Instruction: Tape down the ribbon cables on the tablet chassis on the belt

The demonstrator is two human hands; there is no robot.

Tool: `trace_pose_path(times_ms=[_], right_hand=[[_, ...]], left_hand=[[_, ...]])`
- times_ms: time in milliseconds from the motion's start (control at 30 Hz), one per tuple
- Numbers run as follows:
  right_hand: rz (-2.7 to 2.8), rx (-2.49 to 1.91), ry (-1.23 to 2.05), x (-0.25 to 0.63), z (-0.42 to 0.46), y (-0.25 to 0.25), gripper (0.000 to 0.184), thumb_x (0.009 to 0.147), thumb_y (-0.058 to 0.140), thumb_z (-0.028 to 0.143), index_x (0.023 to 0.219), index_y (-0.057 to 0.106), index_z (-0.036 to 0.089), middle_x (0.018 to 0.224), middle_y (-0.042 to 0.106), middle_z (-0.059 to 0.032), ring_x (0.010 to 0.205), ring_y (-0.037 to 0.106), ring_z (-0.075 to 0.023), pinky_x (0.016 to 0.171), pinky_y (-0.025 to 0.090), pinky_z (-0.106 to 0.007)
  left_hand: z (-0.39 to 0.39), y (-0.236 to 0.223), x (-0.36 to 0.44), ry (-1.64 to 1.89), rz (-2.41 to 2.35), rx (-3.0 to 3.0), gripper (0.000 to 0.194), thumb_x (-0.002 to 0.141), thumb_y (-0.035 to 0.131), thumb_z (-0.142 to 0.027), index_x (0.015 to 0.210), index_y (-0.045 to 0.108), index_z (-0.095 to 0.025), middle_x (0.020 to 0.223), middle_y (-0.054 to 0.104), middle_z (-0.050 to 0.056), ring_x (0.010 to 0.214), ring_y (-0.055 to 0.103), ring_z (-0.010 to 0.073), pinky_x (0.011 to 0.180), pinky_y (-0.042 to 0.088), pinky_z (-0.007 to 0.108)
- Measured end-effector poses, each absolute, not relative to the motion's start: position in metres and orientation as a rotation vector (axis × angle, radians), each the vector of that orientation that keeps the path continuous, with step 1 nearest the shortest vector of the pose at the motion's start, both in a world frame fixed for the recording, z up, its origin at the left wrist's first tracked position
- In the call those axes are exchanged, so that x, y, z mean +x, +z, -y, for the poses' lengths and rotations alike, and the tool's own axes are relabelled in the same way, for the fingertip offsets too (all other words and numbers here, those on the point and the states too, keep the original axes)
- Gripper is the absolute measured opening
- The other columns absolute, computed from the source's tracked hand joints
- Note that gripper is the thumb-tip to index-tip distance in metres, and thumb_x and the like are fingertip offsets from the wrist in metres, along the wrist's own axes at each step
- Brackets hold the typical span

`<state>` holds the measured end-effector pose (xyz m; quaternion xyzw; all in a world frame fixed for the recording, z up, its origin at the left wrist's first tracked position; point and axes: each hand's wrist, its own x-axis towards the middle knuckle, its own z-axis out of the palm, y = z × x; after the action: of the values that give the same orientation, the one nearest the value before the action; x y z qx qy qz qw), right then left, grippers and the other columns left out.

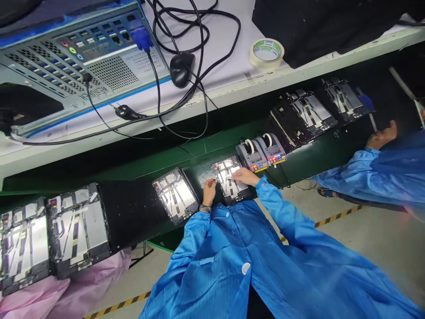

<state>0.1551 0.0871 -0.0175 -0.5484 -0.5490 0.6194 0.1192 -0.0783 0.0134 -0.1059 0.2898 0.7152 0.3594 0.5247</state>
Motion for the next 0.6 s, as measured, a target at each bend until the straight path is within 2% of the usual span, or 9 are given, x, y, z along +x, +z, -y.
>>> trace_pose_path(times_ms=[133,267,467,600], right_hand=[[1.987,-1.754,1.762,0.100,-0.134,-0.022,0.031,0.076,0.075,0.043,0.072,0.071,0.012,0.055,0.060,-0.0023,0.057,0.053,-0.0144,0.057,0.039,-0.025],[2.187,-1.793,1.713,0.088,-0.152,-0.032,0.018,0.075,0.075,0.030,0.071,0.073,0.012,0.054,0.060,-0.0010,0.054,0.051,-0.0125,0.058,0.038,-0.025],[2.201,-1.833,1.646,0.085,-0.155,-0.041,0.003,0.070,0.074,0.016,0.069,0.076,0.014,0.052,0.061,-0.0004,0.055,0.054,-0.0133,0.061,0.040,-0.025],[2.099,-1.844,1.582,0.080,-0.155,-0.045,0.007,0.066,0.076,0.012,0.060,0.072,0.015,0.050,0.061,-0.0015,0.058,0.057,-0.0148,0.063,0.042,-0.026]], left_hand=[[-0.022,-0.107,-0.076,0.856,-1.669,0.645,0.026,0.093,0.059,-0.032,0.112,0.065,-0.016,0.109,0.072,0.012,0.100,0.070,0.0219,0.089,0.055,0.036],[-0.025,-0.107,-0.077,0.869,-1.644,0.641,0.022,0.092,0.057,-0.029,0.108,0.066,-0.015,0.108,0.072,0.012,0.095,0.071,0.0218,0.082,0.055,0.035],[-0.031,-0.114,-0.076,0.888,-1.640,0.650,0.021,0.092,0.057,-0.029,0.104,0.066,-0.015,0.103,0.072,0.011,0.090,0.070,0.0207,0.082,0.055,0.035],[-0.035,-0.119,-0.074,0.889,-1.661,0.680,0.019,0.092,0.058,-0.030,0.101,0.066,-0.016,0.096,0.072,0.009,0.087,0.068,0.0188,0.086,0.054,0.034]])
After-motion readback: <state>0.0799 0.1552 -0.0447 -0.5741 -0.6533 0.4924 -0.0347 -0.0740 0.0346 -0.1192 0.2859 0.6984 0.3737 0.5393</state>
